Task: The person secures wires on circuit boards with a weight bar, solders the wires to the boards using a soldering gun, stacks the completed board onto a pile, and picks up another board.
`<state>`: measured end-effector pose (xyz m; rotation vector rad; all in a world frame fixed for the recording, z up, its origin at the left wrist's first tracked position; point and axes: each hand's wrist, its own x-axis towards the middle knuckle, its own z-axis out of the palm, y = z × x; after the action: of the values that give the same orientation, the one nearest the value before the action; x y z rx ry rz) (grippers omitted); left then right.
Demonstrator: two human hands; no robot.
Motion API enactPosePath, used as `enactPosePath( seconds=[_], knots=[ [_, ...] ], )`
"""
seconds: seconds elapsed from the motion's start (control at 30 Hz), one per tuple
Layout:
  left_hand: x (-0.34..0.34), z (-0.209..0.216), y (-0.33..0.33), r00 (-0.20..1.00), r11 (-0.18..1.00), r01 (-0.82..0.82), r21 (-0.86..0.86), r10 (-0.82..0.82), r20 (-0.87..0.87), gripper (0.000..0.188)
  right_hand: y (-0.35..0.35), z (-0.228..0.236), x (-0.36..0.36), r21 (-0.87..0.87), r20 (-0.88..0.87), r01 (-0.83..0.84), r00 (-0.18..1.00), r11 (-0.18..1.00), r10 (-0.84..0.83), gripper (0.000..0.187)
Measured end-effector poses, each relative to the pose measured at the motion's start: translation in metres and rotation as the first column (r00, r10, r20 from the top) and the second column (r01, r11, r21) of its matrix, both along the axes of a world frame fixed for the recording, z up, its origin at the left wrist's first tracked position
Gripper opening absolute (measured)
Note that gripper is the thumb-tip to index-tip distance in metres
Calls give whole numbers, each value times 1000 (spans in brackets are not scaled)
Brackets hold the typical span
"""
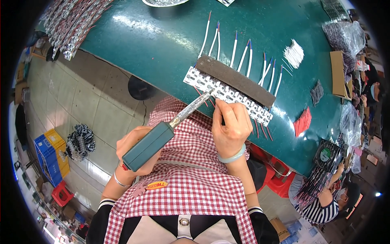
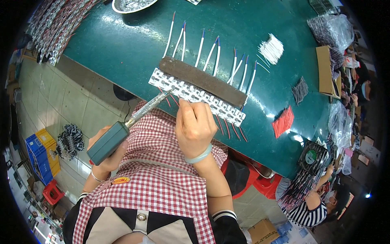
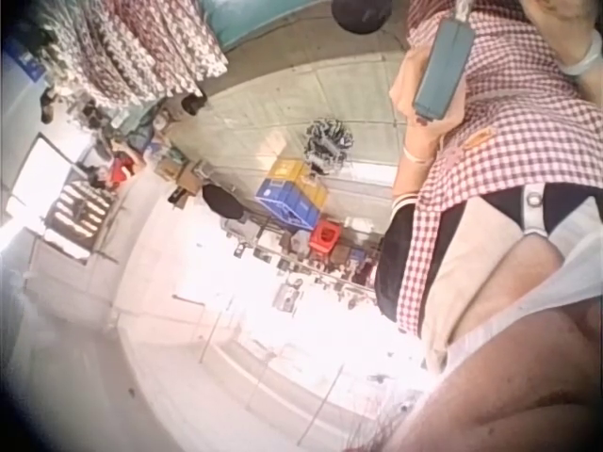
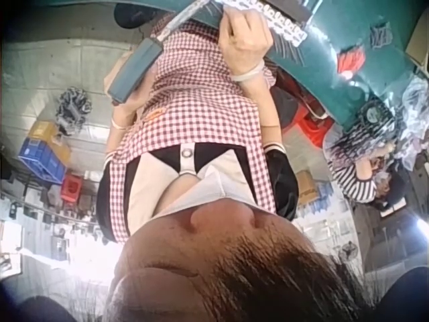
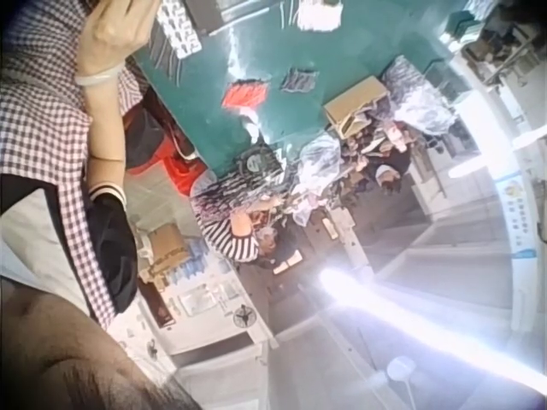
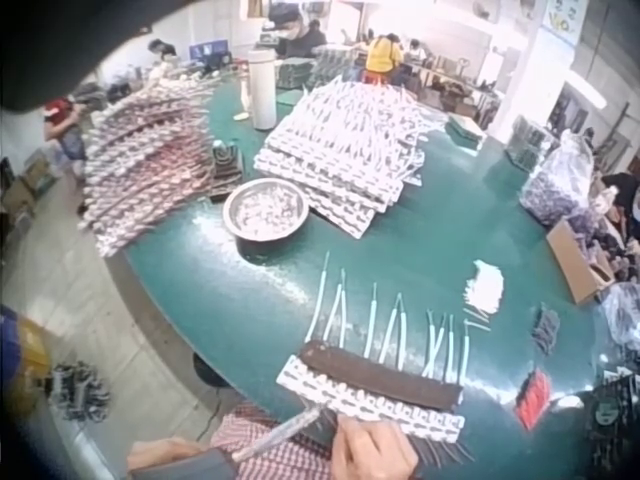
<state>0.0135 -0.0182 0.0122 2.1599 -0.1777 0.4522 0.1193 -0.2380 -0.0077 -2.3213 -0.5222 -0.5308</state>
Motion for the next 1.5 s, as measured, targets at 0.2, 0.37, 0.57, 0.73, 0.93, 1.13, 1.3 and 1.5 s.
enactPosePath(
  seconds=[0.2,0.37,0.57,0.73,0.93,1.13,1.3,1.5],
  knots=[
    [-6,-1,6,996,998,-61,-3,60,-58,30,-9,27,-15,-24,-56,10,998,1000,-11,22],
    [-1,5,7,997,996,-64,61,67,-48,28,2,29,-6,43,0,-41,999,998,41,26],
    [-3,1,9,995,998,-61,12,61,-74,28,18,-4,5,44,7,-41,999,998,41,22],
    [-4,-6,9,994,997,-70,-33,66,-92,25,21,-8,7,36,29,-37,999,999,36,22],
    [0,-8,9,994,995,-59,-76,51,-101,23,22,-9,8,29,57,-42,998,999,40,24],
    [0,-7,11,992,997,-47,-64,39,-123,22,25,-11,8,-11,92,-36,995,999,37,25],
    [-1,-7,13,993,998,-36,-45,31,-112,22,26,-13,9,-30,102,-33,994,999,36,24],
    [-1,0,11,999,996,-29,87,28,18,25,23,-14,11,-22,114,-37,993,999,39,24]
  ],
)
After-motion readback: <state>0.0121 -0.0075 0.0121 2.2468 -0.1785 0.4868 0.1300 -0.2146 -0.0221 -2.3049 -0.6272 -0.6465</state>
